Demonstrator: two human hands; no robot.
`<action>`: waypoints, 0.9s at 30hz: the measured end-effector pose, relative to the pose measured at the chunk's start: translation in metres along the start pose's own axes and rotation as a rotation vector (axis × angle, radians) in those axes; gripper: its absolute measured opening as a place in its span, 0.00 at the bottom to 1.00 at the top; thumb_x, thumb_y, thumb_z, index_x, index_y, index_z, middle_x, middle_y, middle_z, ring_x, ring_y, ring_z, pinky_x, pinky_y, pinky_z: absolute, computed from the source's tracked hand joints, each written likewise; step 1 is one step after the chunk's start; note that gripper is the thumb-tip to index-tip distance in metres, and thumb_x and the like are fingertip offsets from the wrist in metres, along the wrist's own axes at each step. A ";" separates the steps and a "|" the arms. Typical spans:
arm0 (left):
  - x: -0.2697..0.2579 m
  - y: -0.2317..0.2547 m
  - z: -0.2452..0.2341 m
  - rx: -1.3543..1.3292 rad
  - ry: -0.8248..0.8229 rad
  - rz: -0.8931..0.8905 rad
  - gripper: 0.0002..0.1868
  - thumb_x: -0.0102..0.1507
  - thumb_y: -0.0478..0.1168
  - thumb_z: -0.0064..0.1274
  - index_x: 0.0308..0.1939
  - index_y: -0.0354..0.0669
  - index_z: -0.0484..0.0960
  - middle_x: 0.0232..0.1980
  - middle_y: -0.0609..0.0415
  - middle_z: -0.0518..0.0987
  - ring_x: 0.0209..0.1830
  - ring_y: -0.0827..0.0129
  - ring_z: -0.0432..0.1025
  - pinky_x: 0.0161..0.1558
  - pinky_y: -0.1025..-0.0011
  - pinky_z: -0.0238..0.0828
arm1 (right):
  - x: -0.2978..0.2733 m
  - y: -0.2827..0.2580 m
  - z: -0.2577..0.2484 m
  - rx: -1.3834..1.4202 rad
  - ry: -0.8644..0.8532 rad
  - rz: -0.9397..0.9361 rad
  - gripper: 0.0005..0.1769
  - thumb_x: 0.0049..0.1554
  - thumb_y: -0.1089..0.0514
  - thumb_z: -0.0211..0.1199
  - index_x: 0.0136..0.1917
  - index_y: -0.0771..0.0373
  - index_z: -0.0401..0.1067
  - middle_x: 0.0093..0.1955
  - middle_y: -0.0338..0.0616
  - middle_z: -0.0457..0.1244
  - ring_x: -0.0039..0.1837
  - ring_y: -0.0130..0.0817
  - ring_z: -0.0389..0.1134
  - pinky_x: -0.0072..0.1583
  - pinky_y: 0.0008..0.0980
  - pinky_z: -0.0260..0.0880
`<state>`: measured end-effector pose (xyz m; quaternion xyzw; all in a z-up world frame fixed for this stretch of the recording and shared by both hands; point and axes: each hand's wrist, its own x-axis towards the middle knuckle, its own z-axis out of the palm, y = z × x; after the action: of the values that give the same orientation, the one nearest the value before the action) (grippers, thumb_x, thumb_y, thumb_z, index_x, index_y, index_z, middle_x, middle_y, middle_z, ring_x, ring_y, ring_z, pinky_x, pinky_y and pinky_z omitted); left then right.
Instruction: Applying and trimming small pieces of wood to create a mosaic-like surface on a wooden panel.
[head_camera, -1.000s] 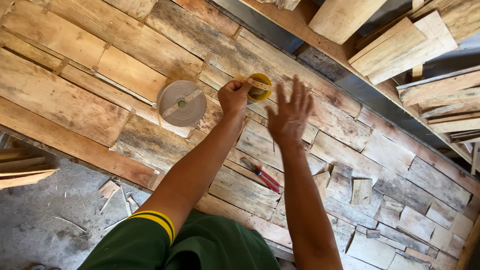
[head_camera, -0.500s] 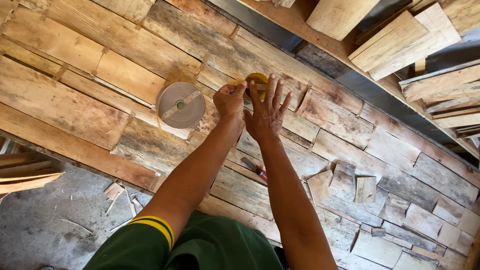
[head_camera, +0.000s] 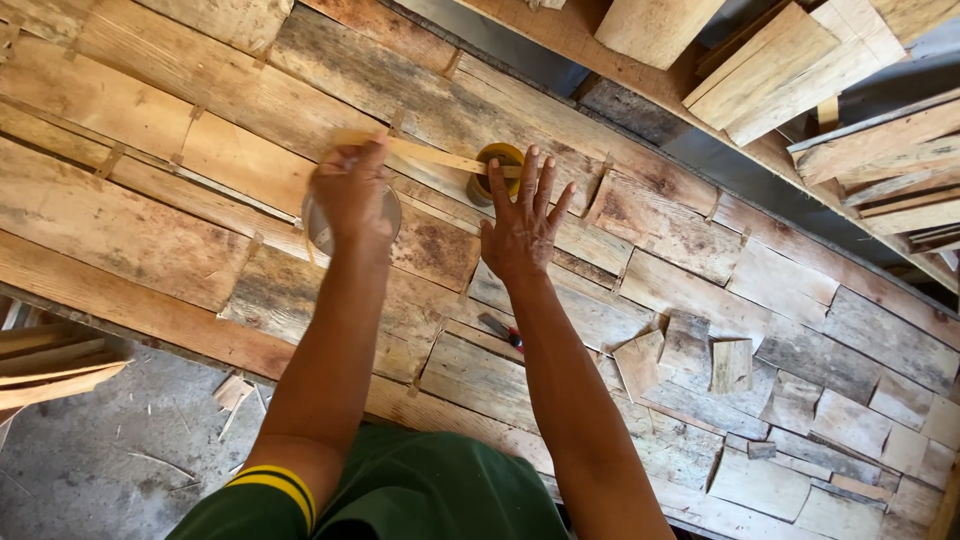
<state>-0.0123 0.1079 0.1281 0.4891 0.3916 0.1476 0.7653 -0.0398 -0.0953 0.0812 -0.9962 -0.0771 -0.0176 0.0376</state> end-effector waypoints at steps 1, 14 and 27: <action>0.001 0.010 -0.006 -0.020 -0.016 0.016 0.13 0.54 0.39 0.71 0.25 0.44 0.79 0.27 0.54 0.82 0.20 0.76 0.70 0.18 0.77 0.62 | 0.000 0.000 0.000 0.005 0.005 -0.003 0.56 0.52 0.43 0.73 0.84 0.39 0.45 0.87 0.54 0.25 0.86 0.59 0.24 0.79 0.69 0.20; 0.018 0.082 -0.104 -0.259 -0.147 0.597 0.11 0.67 0.29 0.71 0.40 0.40 0.81 0.39 0.51 0.83 0.37 0.68 0.77 0.42 0.69 0.81 | -0.014 0.002 -0.008 0.079 0.059 -0.065 0.58 0.50 0.46 0.75 0.84 0.45 0.44 0.86 0.57 0.29 0.86 0.60 0.29 0.79 0.68 0.25; -0.037 0.060 -0.178 0.195 -0.482 0.458 0.12 0.69 0.20 0.57 0.47 0.39 0.76 0.41 0.50 0.81 0.37 0.70 0.77 0.43 0.67 0.81 | -0.213 0.040 0.020 0.259 -0.050 0.108 0.31 0.44 0.54 0.76 0.60 0.60 0.73 0.57 0.48 0.64 0.59 0.49 0.65 0.61 0.51 0.60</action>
<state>-0.1591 0.2271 0.1588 0.6561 0.0917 0.1575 0.7323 -0.2434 -0.1654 0.0501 -0.9858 -0.0259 0.0195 0.1650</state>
